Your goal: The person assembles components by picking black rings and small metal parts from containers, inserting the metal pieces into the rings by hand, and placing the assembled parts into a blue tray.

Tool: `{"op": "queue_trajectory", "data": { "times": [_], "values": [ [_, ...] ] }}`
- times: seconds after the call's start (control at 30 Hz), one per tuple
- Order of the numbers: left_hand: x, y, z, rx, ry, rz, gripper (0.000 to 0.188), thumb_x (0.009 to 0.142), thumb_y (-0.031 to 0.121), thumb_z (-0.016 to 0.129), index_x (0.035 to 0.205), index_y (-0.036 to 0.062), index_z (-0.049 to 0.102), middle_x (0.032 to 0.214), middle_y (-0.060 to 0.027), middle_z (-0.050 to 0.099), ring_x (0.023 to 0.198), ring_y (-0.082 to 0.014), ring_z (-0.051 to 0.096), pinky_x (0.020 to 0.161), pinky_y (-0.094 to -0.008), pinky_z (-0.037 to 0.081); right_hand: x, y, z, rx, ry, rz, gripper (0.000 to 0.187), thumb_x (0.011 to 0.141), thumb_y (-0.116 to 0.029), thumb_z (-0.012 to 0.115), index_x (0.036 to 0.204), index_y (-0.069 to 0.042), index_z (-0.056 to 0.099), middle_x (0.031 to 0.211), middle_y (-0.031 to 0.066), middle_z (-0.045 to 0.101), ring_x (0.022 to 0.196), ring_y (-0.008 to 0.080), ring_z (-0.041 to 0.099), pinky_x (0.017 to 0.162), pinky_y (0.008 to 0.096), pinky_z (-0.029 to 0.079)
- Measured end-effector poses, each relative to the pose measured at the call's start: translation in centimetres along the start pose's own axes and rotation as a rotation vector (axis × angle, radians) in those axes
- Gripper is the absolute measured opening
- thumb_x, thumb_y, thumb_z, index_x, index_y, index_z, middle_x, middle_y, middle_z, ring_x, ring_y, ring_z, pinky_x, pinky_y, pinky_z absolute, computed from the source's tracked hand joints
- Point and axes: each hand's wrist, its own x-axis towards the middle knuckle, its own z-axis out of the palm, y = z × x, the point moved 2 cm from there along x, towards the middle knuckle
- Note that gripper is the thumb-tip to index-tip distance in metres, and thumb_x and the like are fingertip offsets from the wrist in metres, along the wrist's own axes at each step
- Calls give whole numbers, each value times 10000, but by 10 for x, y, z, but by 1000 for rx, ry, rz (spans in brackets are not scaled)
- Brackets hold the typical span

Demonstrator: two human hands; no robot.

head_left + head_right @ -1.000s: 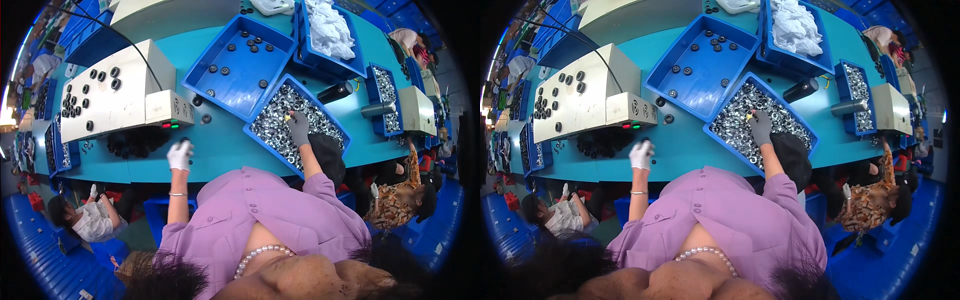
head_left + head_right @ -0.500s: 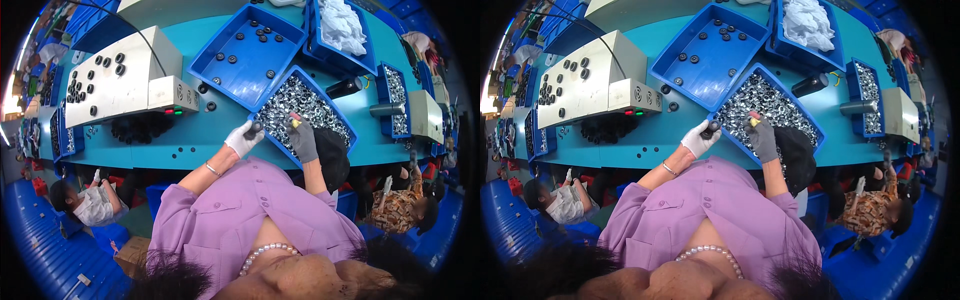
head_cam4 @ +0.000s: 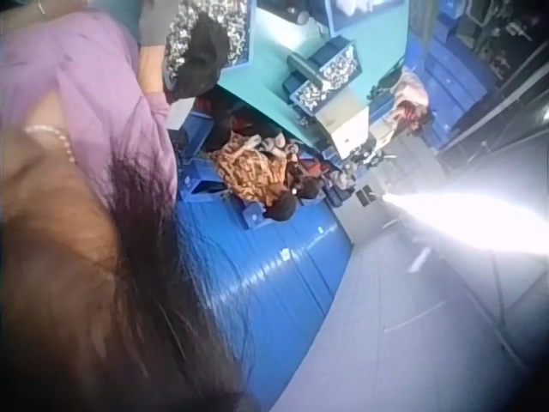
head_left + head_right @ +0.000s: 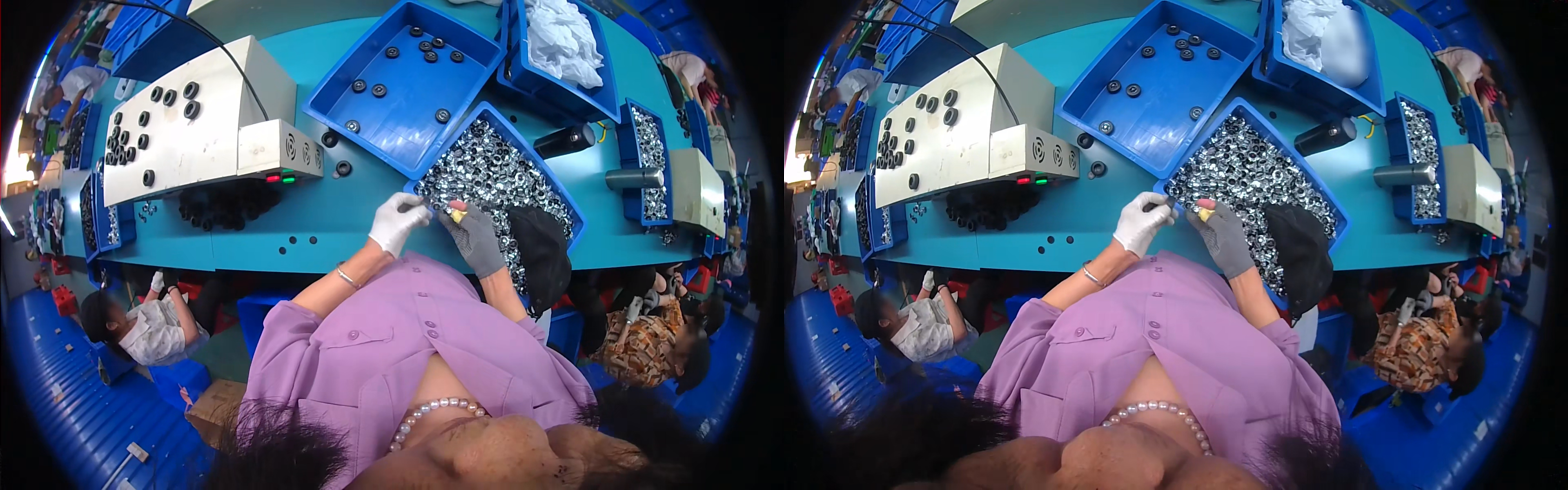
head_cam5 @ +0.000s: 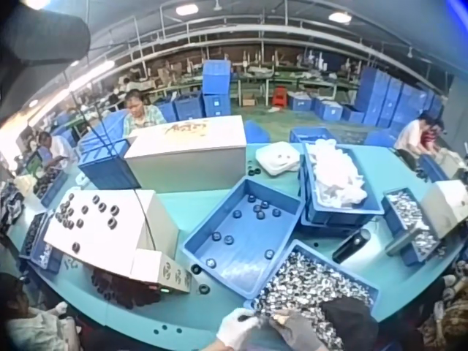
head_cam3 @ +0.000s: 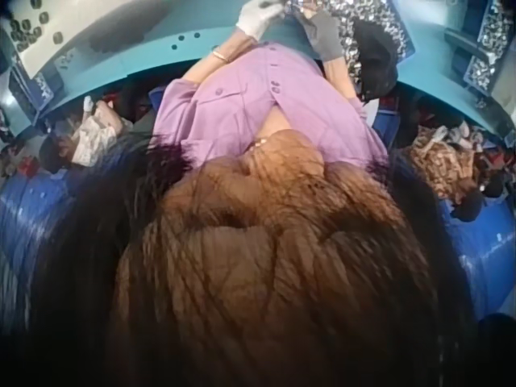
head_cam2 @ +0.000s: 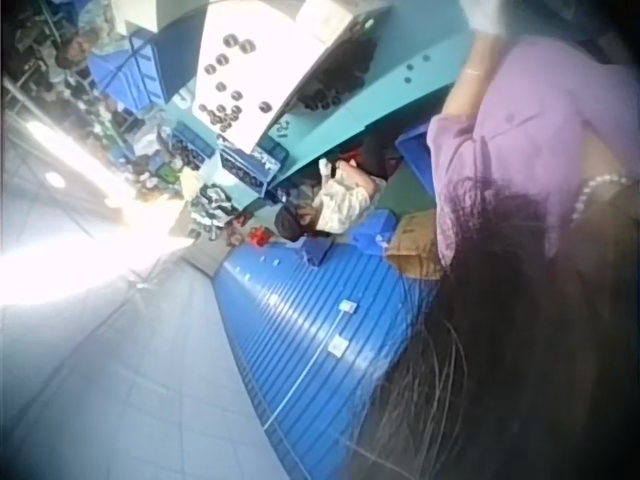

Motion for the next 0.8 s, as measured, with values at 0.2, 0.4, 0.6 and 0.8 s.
{"op": "queue_trajectory", "data": {
  "times": [0.2, 0.4, 0.6, 0.8],
  "values": [
    [-15, 25, 18, 739, 270, 393, 505, 681, 58, 801, 1156, 14, 634, 1076, -91, 599, 945, -190, 632, 837, -282, 526, -5, 0, 8, -30, -93, 61, 361, 934, -29, 474, 1256, 132, 507, 1090, 142, 583, 1053, 242, 610, 1005, 339, 485],
    [-10, 17, 9, 888, 313, 544, 446, 670, 110, 808, 1091, 42, 679, 1134, -123, 606, 1013, -248, 632, 898, -318, 516, -10, -3, 22, -25, -68, 18, 329, 949, -44, 485, 1250, 76, 540, 1027, 104, 612, 956, 150, 604, 881, 240, 498],
    [-7, 6, 2, 828, 255, 454, 442, 714, 102, 779, 1138, 43, 665, 1154, -116, 638, 1066, -226, 630, 921, -311, 507, -2, -14, 42, -745, -51, -237, 267, 866, -16, 595, 1129, -39, 628, 956, 28, 616, 774, 100, 550, 680, 233, 453],
    [-9, 5, 7, 541, 171, 226, 446, 764, 48, 714, 1201, 24, 626, 1072, -78, 667, 946, -139, 634, 862, -272, 516, 1, -16, 60, -1095, -155, -622, 235, 786, 5, 623, 1018, -12, 662, 1006, 99, 593, 846, 198, 595, 749, 281, 478]
  ]
}}
